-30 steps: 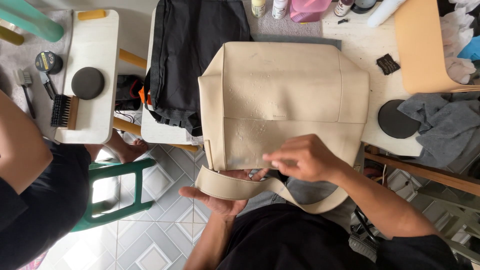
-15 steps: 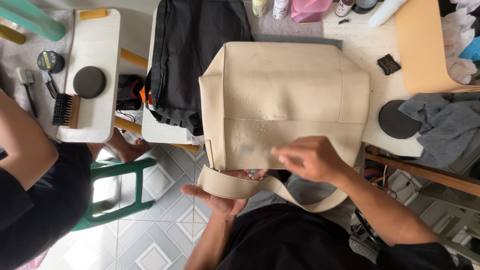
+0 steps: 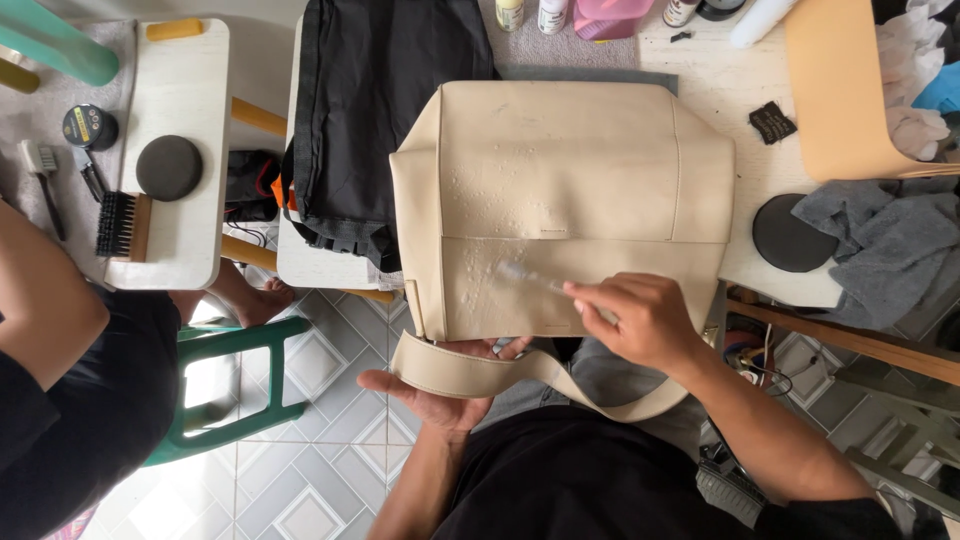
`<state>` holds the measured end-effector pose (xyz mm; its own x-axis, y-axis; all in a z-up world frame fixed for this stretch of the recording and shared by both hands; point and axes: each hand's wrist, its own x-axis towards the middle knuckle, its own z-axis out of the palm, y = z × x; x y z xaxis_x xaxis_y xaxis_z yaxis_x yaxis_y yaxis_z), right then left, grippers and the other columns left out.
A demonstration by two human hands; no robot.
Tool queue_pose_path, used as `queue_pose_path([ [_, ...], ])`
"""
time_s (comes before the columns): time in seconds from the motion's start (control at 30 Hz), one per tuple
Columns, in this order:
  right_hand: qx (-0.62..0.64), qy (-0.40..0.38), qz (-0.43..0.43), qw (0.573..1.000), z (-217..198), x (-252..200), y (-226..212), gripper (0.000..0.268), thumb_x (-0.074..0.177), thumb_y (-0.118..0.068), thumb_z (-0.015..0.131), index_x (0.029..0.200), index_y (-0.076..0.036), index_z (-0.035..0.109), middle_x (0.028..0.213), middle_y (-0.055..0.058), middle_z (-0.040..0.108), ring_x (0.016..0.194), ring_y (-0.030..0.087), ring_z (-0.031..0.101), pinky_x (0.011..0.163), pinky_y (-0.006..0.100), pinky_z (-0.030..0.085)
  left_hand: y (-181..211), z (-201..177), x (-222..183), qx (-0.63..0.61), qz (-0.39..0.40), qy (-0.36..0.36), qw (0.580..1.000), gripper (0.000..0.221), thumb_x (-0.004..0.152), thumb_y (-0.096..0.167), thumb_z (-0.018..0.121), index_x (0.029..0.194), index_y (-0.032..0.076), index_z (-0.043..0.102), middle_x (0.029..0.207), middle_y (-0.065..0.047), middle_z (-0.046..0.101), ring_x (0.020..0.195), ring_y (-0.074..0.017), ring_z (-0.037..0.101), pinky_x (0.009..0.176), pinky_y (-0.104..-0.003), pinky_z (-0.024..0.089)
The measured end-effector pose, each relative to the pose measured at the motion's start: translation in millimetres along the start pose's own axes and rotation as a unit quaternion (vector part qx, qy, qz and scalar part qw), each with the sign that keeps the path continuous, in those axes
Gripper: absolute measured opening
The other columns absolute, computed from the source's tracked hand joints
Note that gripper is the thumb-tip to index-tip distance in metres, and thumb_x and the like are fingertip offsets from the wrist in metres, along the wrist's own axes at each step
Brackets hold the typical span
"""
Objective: The person is scrubbing a light-colored tote bag using a small brush and a cleaning solution on a repair bench.
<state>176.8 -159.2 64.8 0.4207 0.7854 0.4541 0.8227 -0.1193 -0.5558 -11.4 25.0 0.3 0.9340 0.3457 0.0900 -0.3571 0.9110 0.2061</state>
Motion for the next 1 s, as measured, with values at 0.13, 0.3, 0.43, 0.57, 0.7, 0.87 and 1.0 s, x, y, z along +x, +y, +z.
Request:
queue_pose_path([
  [0.13,0.066,-0.014,-0.009,0.998,13.3,-21.8,-5.9,0.014,0.089,-0.017,0.070,0.099,-0.016,0.080,0.064,0.004,0.071,0.052,0.023,0.067,0.049,0.035,0.054,3.4,41.0,12.5,0.013,-0.001,-0.005,1.000,0.124,0.054,0.101,0.044,0.158,0.034,0.028,0.160,-0.008,0.039,0.140,-0.0438,0.043,0.113,-0.065,0.039],
  [0.3,-0.019,0.027,0.042,0.999,18.3,-32.0,18.1,0.021,0.089,-0.011,0.070,0.107,-0.013,0.079,0.070,0.007,0.073,0.058,0.026,0.069,0.054,0.036,0.055,-13.2,-31.1,-8.9,0.009,0.002,-0.001,1.000,0.126,0.054,0.102,0.042,0.158,0.034,0.026,0.161,-0.007,0.038,0.141,-0.0444,0.042,0.113,-0.066,0.037],
  [0.43,0.056,-0.013,0.049,0.997,0.1,-13.7,-13.3,0.020,0.089,-0.015,0.069,0.104,-0.016,0.081,0.061,0.003,0.070,0.050,0.019,0.065,0.050,0.031,0.054,-1.2,38.9,13.8,-0.009,-0.002,0.048,0.999,0.125,0.053,0.102,0.041,0.156,0.031,0.035,0.157,-0.008,0.045,0.138,-0.0419,0.046,0.110,-0.064,0.042],
  [0.57,-0.079,0.019,0.052,0.995,16.5,-34.5,12.5,0.024,0.089,-0.015,0.071,0.111,-0.019,0.078,0.071,0.004,0.072,0.061,0.022,0.070,0.057,0.035,0.056,-11.0,-5.0,5.8,-0.048,-0.023,0.079,0.995,0.121,0.058,0.102,0.037,0.156,0.030,0.035,0.155,-0.008,0.046,0.133,-0.0408,0.050,0.106,-0.063,0.044],
  [0.7,-0.026,0.026,0.094,0.995,20.9,-41.7,15.7,0.020,0.088,-0.014,0.072,0.106,-0.016,0.080,0.073,0.005,0.076,0.060,0.025,0.070,0.057,0.036,0.056,-17.8,-48.2,-7.2,-0.073,-0.039,0.118,0.990,0.106,0.071,0.093,0.044,0.155,0.028,0.038,0.154,-0.006,0.049,0.127,-0.0389,0.054,0.104,-0.060,0.043],
  [0.87,-0.044,0.020,0.088,0.995,15.2,-27.6,-0.6,0.022,0.090,-0.016,0.070,0.109,-0.020,0.079,0.073,0.001,0.075,0.060,0.019,0.070,0.058,0.031,0.056,-13.0,23.2,19.7,-0.080,-0.056,0.160,0.982,0.099,0.070,0.088,0.053,0.148,0.027,0.049,0.149,-0.007,0.053,0.124,-0.0342,0.056,0.103,-0.060,0.043],
  [1.0,-0.103,0.029,0.101,0.989,5.9,-19.6,8.2,0.025,0.090,-0.013,0.070,0.112,-0.020,0.077,0.074,0.001,0.074,0.062,0.019,0.071,0.058,0.031,0.057,-15.5,26.1,24.9,-0.064,-0.050,0.212,0.974,0.116,0.060,0.099,0.043,0.147,0.022,0.052,0.139,-0.017,0.061,0.111,-0.0420,0.061,0.093,-0.056,0.051],
])
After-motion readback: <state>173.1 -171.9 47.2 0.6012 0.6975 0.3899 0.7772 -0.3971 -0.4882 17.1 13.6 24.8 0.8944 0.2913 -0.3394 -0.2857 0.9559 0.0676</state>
